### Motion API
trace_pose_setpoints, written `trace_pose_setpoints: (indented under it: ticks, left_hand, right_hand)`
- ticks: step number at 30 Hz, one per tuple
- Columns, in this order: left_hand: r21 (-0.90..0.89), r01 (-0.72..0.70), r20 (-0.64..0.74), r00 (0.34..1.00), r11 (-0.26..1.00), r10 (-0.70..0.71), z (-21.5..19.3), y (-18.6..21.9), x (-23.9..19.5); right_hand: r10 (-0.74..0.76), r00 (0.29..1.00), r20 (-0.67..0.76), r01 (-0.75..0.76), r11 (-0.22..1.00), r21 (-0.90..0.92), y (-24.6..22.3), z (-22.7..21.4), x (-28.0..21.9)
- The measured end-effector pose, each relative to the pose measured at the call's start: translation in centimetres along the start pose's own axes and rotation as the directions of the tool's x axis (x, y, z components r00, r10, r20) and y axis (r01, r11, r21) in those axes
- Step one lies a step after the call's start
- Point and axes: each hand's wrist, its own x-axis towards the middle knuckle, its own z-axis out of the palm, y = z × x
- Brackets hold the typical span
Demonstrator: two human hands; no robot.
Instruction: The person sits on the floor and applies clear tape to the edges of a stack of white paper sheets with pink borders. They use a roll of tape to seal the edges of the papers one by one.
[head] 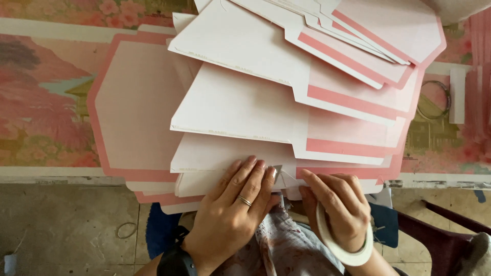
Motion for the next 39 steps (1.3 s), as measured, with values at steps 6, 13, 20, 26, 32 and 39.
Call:
trace_pose_setpoints:
  ticks: [6,13,20,26,32,39]
  left_hand:
    - [-0.161,0.071,-0.018,0.997,0.984,-0.074,-1.2,-0.9,-0.6]
    - [0.059,0.493,-0.095,0.869,0.868,-0.486,-0.2,-3.3,-9.3]
    - [0.082,0.605,-0.194,0.789,0.792,-0.583,1.5,-2.8,-8.8]
    - [-0.030,0.543,-0.068,0.836,0.839,-0.544,1.3,-2.4,-4.6]
    - [-0.172,0.491,-0.053,0.861,0.854,-0.506,0.8,-2.6,-6.8]
    - [-0.246,0.235,-0.244,0.924,0.940,-0.294,1.0,-3.3,-7.2]
  right_hand:
    - [-0.106,0.981,-0.159,0.095,0.992,-0.079,3.3,-0.9,-5.8]
    - [0.904,0.387,-0.182,-0.892,0.417,0.173,10.0,-3.3,-7.4]
    - [0.970,0.233,0.074,-0.621,0.090,0.778,13.3,-3.6,-7.6]
    - [0.982,0.175,0.068,-0.828,0.109,0.550,17.7,-5.5,-6.0]
    - [0.503,0.797,-0.333,-0.596,0.743,-0.304,19.9,-5.6,-11.5]
    - [0.249,0.934,0.256,-0.337,0.853,0.398,-2.9,1.0,5.1]
